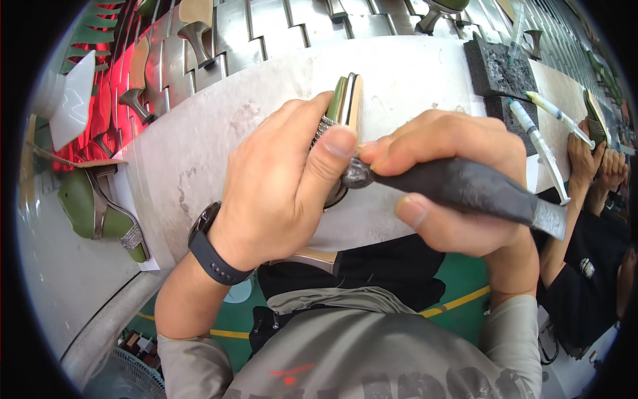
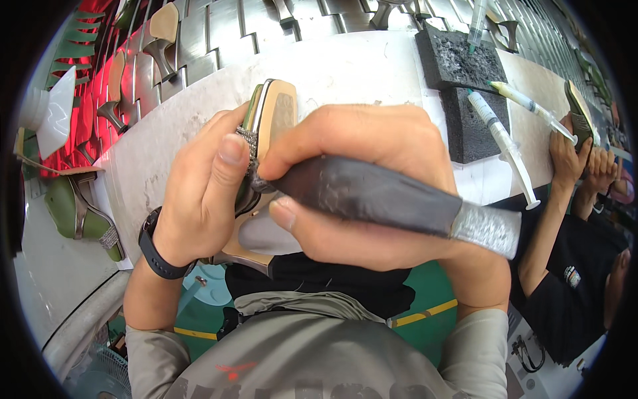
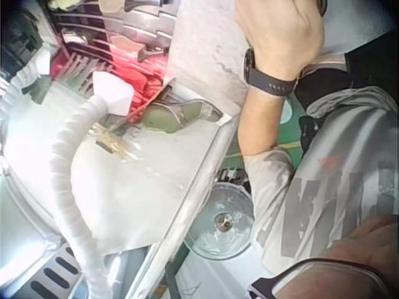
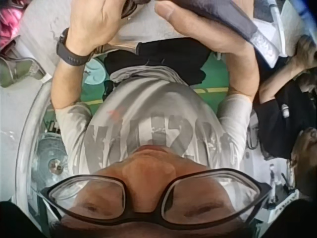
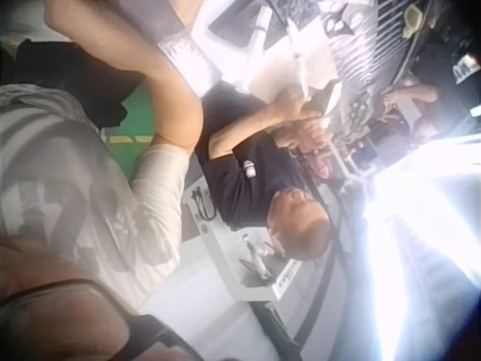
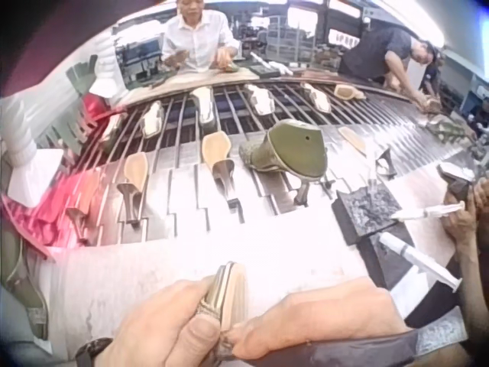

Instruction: The person attaches outsoles to high-heeled shoes on lasts by hand, applies adhesive along the edges with a syringe, hammers around the soles with a hammer, and touches a smartwatch.

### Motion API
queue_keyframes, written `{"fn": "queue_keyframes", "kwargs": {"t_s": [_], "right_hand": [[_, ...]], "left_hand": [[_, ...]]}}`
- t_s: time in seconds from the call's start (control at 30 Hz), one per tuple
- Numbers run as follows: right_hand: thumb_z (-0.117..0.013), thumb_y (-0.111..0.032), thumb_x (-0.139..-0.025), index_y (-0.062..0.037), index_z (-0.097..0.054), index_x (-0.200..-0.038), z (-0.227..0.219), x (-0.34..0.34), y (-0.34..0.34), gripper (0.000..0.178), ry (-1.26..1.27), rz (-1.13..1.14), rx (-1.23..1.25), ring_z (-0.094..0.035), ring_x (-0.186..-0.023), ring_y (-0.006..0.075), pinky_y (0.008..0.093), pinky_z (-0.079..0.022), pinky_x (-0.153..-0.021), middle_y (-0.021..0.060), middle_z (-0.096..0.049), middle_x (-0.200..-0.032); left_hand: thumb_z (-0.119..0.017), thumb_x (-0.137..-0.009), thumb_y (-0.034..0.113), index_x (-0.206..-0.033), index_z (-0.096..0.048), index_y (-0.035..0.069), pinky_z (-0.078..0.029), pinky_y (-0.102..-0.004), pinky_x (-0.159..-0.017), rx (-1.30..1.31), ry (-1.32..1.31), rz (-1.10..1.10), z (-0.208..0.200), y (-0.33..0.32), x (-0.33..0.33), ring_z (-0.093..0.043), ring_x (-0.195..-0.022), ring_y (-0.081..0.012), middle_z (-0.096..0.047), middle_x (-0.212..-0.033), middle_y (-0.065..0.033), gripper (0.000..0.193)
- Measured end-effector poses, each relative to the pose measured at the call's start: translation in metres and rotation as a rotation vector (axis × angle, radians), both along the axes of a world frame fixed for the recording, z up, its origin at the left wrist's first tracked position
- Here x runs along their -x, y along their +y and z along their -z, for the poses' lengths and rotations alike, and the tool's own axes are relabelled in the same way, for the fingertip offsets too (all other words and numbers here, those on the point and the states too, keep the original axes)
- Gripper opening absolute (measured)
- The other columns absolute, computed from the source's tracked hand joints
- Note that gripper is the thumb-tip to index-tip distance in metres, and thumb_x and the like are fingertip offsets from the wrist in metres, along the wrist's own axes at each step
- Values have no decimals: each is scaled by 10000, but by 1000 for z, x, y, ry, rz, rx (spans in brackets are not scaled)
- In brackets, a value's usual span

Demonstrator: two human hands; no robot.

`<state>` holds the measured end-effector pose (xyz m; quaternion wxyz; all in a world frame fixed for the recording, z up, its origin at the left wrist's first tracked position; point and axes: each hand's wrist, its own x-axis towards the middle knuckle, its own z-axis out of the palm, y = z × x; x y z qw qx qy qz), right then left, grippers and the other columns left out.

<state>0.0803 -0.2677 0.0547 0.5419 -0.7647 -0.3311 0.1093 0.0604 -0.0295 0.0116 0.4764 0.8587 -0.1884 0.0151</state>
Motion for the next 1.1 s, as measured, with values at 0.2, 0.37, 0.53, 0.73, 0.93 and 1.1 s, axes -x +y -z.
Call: {"fn": "queue_keyframes", "kwargs": {"t_s": [0.2, 0.37, 0.53, 0.73, 0.93, 1.1], "right_hand": [[-805, -6, -754, 38, -718, -1024, 17, 46, 23, 286, -173, 217, -135, -779, -947, 322, 386, -632, -880, 180, -762, -987], [-839, -20, -740, 16, -717, -1087, 36, 94, 54, 370, -381, 482, -108, -758, -998, 362, 418, -633, -880, 198, -746, -1093], [-809, -90, -830, 45, -679, -1150, 49, 110, 79, 372, -492, 445, -97, -751, -1034, 416, 450, -622, -911, 243, -738, -1108], [-847, -23, -724, 34, -724, -1087, 43, 103, 68, 387, -542, 470, -15, -755, -983, 372, 412, -644, -848, 201, -737, -1096], [-839, -39, -692, 37, -734, -1047, 49, 112, 90, 378, -357, 364, -80, -761, -942, 361, 389, -647, -780, 194, -748, -1072], [-843, -36, -675, 28, -737, -1018, 42, 105, 88, 364, -243, 239, -85, -761, -928, 344, 382, -645, -773, 196, -752, -1057]], "left_hand": [[-444, -1131, 411, -1194, -642, -50, -488, -467, -753, 35, 35, -25, 2, 1, 2, -626, -839, -420, -624, -889, -208, 506], [-439, -1136, 386, -1119, -642, -32, -481, -468, -744, 56, 45, -4, 0, 1, 0, -624, -834, -417, -618, -864, -214, 465], [-490, -1119, 322, -1132, -675, -24, -503, -466, -790, 177, 119, -51, -1, 7, 5, -649, -872, -425, -672, -908, -226, 392], [-575, -1062, 244, -1061, -733, 8, -518, -465, -798, 34, -91, 13, 18, 34, 10, -654, -879, -400, -704, -914, -175, 284], [-523, -1085, 204, -1116, -715, -48, -501, -423, -841, -51, -19, 28, 13, 39, 14, -649, -898, -370, -706, -973, -186, 318], [-530, -1084, 201, -1105, -715, -47, -501, -427, -831, -43, -40, 14, 12, 37, 13, -646, -881, -382, -704, -970, -188, 311]]}}
